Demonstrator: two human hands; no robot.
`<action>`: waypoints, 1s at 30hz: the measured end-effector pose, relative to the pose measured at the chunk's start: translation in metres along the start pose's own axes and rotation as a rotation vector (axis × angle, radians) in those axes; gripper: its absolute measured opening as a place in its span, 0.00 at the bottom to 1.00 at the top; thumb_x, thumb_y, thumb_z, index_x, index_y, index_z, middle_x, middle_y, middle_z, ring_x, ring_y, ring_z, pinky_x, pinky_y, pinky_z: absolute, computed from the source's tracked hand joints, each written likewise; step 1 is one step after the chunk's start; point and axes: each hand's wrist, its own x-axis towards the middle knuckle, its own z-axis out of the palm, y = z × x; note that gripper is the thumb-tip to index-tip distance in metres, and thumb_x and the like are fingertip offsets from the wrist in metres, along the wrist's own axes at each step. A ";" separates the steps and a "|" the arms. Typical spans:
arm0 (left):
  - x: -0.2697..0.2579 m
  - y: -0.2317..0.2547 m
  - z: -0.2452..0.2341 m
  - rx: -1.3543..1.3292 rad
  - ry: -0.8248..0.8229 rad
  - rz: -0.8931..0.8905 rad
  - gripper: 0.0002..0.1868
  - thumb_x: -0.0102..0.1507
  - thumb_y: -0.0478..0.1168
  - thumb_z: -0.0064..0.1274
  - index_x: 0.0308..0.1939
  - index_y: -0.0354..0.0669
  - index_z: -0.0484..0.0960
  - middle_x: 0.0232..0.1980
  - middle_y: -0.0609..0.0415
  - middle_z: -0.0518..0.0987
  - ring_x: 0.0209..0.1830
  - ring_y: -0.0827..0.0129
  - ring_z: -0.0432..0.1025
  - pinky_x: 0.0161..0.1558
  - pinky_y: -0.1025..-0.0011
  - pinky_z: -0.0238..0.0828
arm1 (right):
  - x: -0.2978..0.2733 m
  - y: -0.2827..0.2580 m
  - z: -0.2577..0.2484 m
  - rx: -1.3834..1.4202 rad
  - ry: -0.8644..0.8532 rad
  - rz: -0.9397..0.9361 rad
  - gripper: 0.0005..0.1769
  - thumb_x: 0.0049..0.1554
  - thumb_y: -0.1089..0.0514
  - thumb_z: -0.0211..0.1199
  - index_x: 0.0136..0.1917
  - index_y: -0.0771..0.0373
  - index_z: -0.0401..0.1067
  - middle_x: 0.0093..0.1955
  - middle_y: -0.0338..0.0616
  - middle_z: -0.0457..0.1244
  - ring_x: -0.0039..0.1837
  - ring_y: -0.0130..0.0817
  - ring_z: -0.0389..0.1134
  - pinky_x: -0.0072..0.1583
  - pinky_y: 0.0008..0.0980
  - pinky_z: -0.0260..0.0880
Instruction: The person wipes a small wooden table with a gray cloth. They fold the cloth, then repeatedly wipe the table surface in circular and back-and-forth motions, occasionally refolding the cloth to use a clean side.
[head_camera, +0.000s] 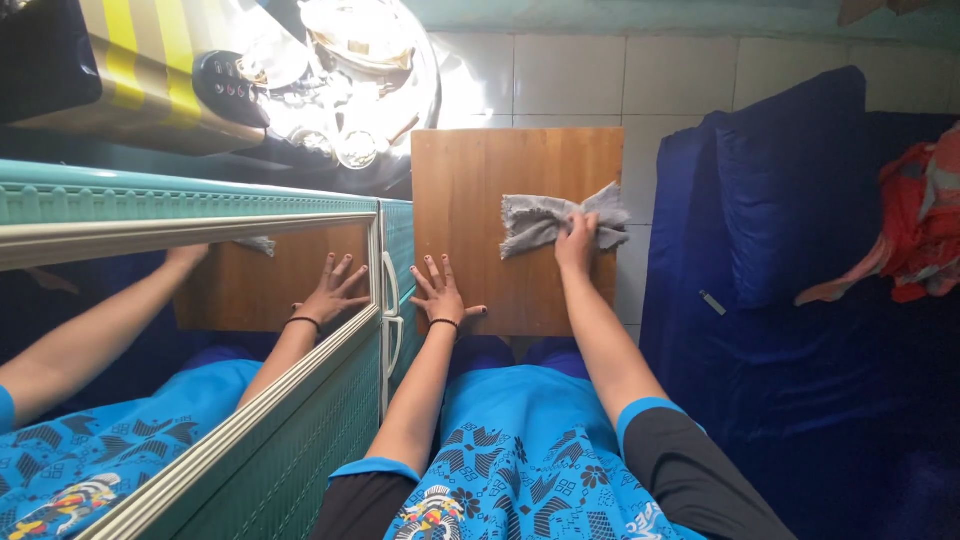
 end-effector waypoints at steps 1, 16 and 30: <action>-0.001 0.001 -0.002 0.002 0.000 -0.003 0.81 0.42 0.60 0.76 0.82 0.58 0.28 0.84 0.44 0.23 0.81 0.30 0.19 0.61 0.16 0.51 | -0.021 0.000 0.000 0.003 -0.003 0.000 0.10 0.53 0.61 0.62 0.49 0.53 0.67 0.55 0.42 0.57 0.61 0.49 0.67 0.60 0.45 0.71; 0.005 -0.002 0.004 -0.046 -0.072 0.004 0.82 0.43 0.65 0.73 0.82 0.58 0.24 0.84 0.47 0.20 0.81 0.34 0.17 0.64 0.15 0.40 | 0.035 -0.003 -0.016 0.022 -0.317 -0.214 0.16 0.51 0.74 0.54 0.49 0.59 0.69 0.56 0.51 0.59 0.65 0.57 0.65 0.66 0.46 0.67; 0.005 -0.002 -0.004 -0.001 -0.086 -0.036 0.80 0.45 0.54 0.76 0.81 0.60 0.25 0.83 0.47 0.18 0.80 0.32 0.14 0.63 0.16 0.43 | -0.082 0.024 0.031 0.051 -0.502 -0.223 0.18 0.48 0.74 0.58 0.48 0.54 0.71 0.54 0.43 0.60 0.64 0.50 0.65 0.65 0.44 0.66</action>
